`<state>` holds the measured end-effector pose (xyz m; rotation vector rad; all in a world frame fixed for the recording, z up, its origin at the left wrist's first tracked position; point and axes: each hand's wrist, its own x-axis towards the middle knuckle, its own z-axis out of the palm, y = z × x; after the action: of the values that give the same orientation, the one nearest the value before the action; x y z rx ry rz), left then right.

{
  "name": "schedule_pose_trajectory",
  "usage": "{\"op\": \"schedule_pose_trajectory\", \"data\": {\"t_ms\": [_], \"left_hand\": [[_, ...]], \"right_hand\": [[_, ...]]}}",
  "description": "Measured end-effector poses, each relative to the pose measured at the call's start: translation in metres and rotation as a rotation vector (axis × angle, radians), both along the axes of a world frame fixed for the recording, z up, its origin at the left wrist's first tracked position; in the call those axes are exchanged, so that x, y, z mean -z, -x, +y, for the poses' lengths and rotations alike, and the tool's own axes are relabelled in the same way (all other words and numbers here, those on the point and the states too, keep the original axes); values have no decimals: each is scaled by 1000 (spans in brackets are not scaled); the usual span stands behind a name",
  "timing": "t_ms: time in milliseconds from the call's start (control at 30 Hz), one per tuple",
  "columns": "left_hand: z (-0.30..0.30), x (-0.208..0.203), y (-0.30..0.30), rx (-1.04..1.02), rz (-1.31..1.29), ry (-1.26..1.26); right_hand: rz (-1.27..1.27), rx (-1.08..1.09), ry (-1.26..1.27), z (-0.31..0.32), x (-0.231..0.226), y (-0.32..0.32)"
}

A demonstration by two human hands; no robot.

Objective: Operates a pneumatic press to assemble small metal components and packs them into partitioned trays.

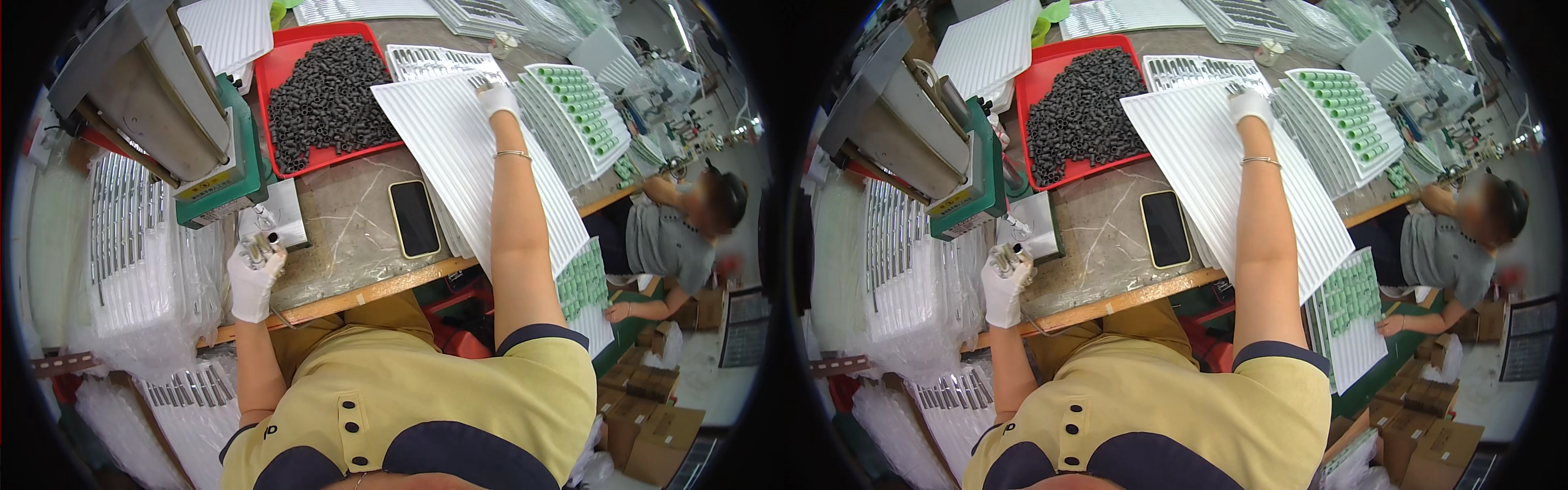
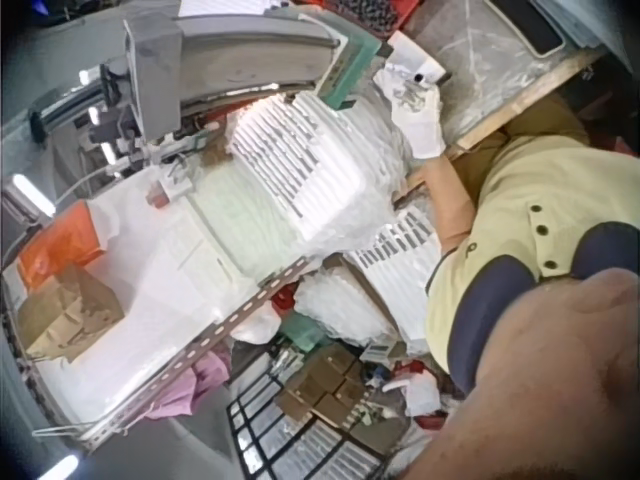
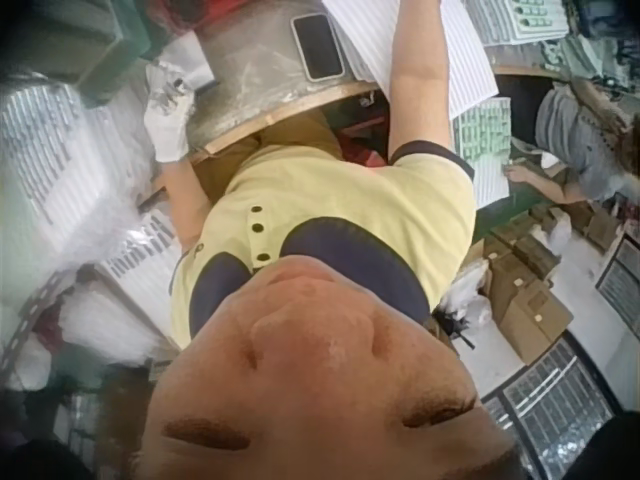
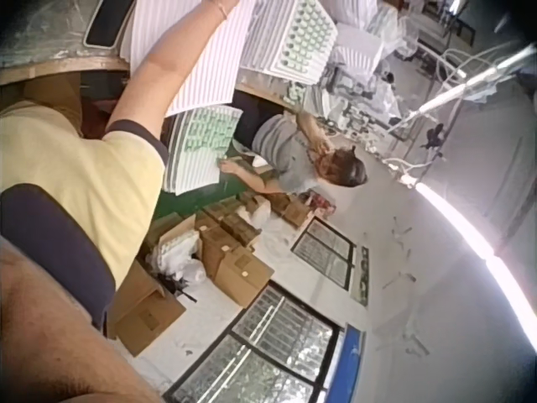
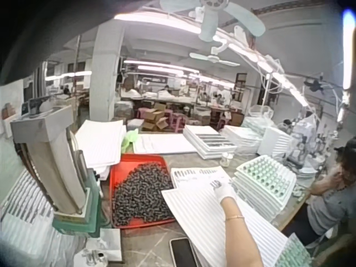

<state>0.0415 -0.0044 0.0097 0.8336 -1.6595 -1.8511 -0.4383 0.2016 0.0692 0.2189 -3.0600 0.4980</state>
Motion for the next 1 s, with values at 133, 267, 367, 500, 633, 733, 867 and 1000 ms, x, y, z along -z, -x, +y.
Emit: {"op": "schedule_pose_trajectory", "data": {"t_ms": [133,267,367,500,633,733,867,1000], "left_hand": [[2,-3,14,-20,-1,6],[-3,1,20,-38,-133,156],[-5,-6,25,20,-149,397],[-8,0,23,54,-98,331],[0,-2,21,77,-36,204],[5,-1,14,17,-40,67],[12,-14,19,56,-10,179],[12,-18,3,41,-17,280]], "right_hand": [[-14,46,-58,4,30,55],[-53,8,-221,0,28,59],[11,38,-306,5,12,54],[245,-61,-221,16,-11,80],[237,-313,139,-11,-102,-65],[198,-530,337,-35,-119,-216],[-225,-852,708,-53,-65,-315],[-350,-886,817,-75,-28,-346]]}}
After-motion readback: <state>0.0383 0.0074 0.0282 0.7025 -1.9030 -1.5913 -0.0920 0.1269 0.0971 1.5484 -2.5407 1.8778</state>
